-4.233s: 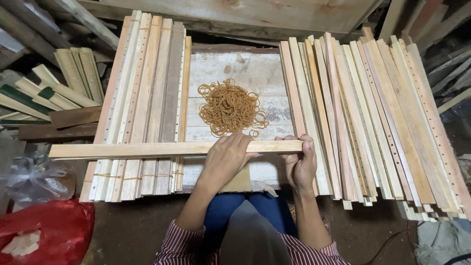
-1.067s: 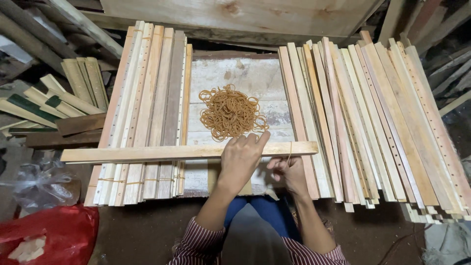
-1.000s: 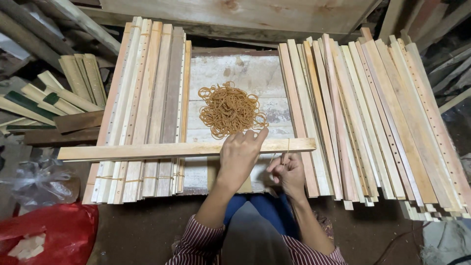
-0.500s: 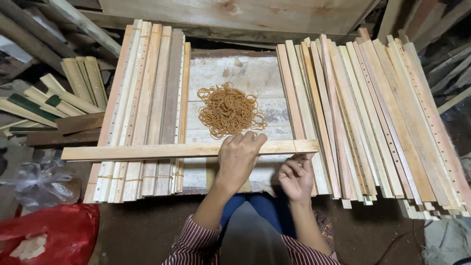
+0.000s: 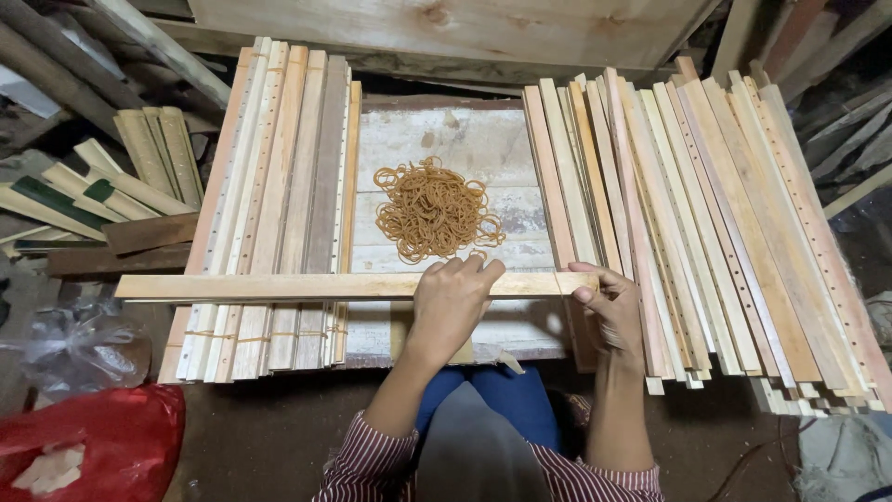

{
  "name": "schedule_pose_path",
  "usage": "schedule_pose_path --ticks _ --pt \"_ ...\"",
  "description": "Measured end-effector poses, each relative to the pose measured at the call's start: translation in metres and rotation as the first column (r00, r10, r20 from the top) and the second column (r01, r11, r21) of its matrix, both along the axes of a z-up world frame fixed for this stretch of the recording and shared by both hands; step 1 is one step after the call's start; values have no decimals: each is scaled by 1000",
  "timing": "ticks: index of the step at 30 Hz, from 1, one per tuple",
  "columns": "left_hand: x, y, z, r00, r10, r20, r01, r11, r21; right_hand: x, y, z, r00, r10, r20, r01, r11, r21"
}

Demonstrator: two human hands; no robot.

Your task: Sorting and stacking wooden slats into organized piles on a workbench.

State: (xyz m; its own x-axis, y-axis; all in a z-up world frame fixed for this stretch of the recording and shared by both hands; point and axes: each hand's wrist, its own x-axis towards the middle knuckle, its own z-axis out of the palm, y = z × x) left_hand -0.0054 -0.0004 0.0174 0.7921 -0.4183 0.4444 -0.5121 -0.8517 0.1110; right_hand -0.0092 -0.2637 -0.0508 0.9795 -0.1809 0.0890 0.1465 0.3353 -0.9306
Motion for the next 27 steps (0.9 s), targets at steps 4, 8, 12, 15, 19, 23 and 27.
schedule_pose_path --ticks 4,8,12,15,19,23,27 --pt "-5 -1 5 1000 -7 -27 7 1000 -10 -4 -3 51 993 114 -6 -110 943 -315" --pt "-4 -3 4 999 -17 -28 17 1000 2 -10 -7 89 951 310 8 -236 739 -631" --pt "-2 -6 -11 998 -41 -44 42 999 10 -17 -1 111 968 253 -2 -108 403 -909" --pt "-4 -10 -10 999 -46 24 47 999 -17 -14 16 126 960 271 -74 -148 261 -954" --pt "-6 -15 -15 998 -38 55 38 999 0 -16 42 136 942 312 -126 -198 208 -958" --pt "-13 -13 7 996 -36 77 35 999 3 -17 57 144 928 314 -203 -243 96 -965" --pt "-18 -13 19 997 -33 64 33 999 -2 -11 51 141 893 330 -306 -342 54 -938"
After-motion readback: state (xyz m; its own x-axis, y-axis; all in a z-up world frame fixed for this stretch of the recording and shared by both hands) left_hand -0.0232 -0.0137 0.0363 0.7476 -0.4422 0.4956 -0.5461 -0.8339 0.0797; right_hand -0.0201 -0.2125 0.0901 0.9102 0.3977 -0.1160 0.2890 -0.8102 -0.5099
